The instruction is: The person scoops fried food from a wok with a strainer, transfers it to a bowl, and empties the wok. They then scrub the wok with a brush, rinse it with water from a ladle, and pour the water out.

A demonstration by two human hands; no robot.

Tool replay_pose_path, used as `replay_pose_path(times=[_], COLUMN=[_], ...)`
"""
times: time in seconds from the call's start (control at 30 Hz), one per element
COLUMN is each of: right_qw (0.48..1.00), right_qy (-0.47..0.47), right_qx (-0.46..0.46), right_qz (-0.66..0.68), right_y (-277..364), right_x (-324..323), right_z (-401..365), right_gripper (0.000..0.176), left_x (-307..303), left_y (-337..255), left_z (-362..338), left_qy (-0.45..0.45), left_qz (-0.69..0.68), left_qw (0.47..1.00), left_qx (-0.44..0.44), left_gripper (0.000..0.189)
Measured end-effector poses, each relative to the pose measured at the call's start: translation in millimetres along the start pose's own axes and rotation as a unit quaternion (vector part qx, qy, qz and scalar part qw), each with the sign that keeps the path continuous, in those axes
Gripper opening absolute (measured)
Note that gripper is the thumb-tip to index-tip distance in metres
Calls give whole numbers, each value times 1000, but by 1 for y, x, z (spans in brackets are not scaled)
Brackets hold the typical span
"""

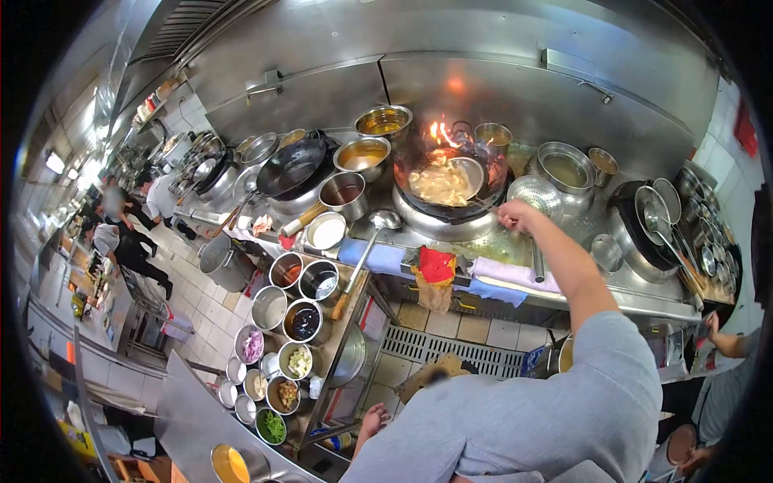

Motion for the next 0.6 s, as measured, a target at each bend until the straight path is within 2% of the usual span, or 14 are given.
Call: replay_pose_path(times=[0.1, 0.2, 0.27, 0.33, 0.37, 0.4, 0.43, 0.47, 0.5, 0.53, 0.6], right_qw=[998, 994, 997, 995, 991, 986, 989, 991, 989, 989, 983], right_qy=[42, 104, 72, 53, 80, 101, 66, 27, 56, 53, 81], right_qx=[-44, -31, -35, -70, -70, -63, -82, -97, -83, -82, -102], right_qz=[21, 29, 16, 48, 81, 120, 104, 90, 108, 110, 130], right_y=[-14, -9, -6, -9, -4, 0, -2, -8, -10, -9, -9], right_x=[24, 19, 20, 32, 38, 43, 48, 49, 49, 50, 48], right_z=[1, -11, 0, 31, 32, 27, 36, 47, 46, 41, 31], right_gripper=[19, 17, 13, 9, 7, 6, 6, 6, 6, 6, 6], left_x=[8, -1, -7, -8, -13, -10, -6, -2, 7, 6, 4], left_y=[-14, -4, 2, 16, 51, 54, 49, 53, 63, 67, 78], left_z=[-7, -11, -14, -23, 6, 9, 6, 6, 5, 11, 19], left_qy=[-9, -27, -33, -5, 58, 57, 60, 63, 99, 102, 136], left_qz=[10, 0, -5, -49, -109, -107, 89, 281, -46, -46, 93], left_qw=[1000, 1000, 999, 999, 992, 993, 993, 953, 992, 992, 982], left_qx=[7, 4, 6, 1, -11, -2, 49, 93, 61, 59, 95], left_gripper=[38, 37, 37, 34, 31, 31, 30, 29, 32, 32, 32])
Point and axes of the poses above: each hand's wrist, its own z-axis towards the middle knuckle, its own x-axis out of the palm, y = z × x, the point moved 1 cm from there along z, towards the middle knuckle, and after that the axes turned 13 degrees about x, right-handed, at the moved point
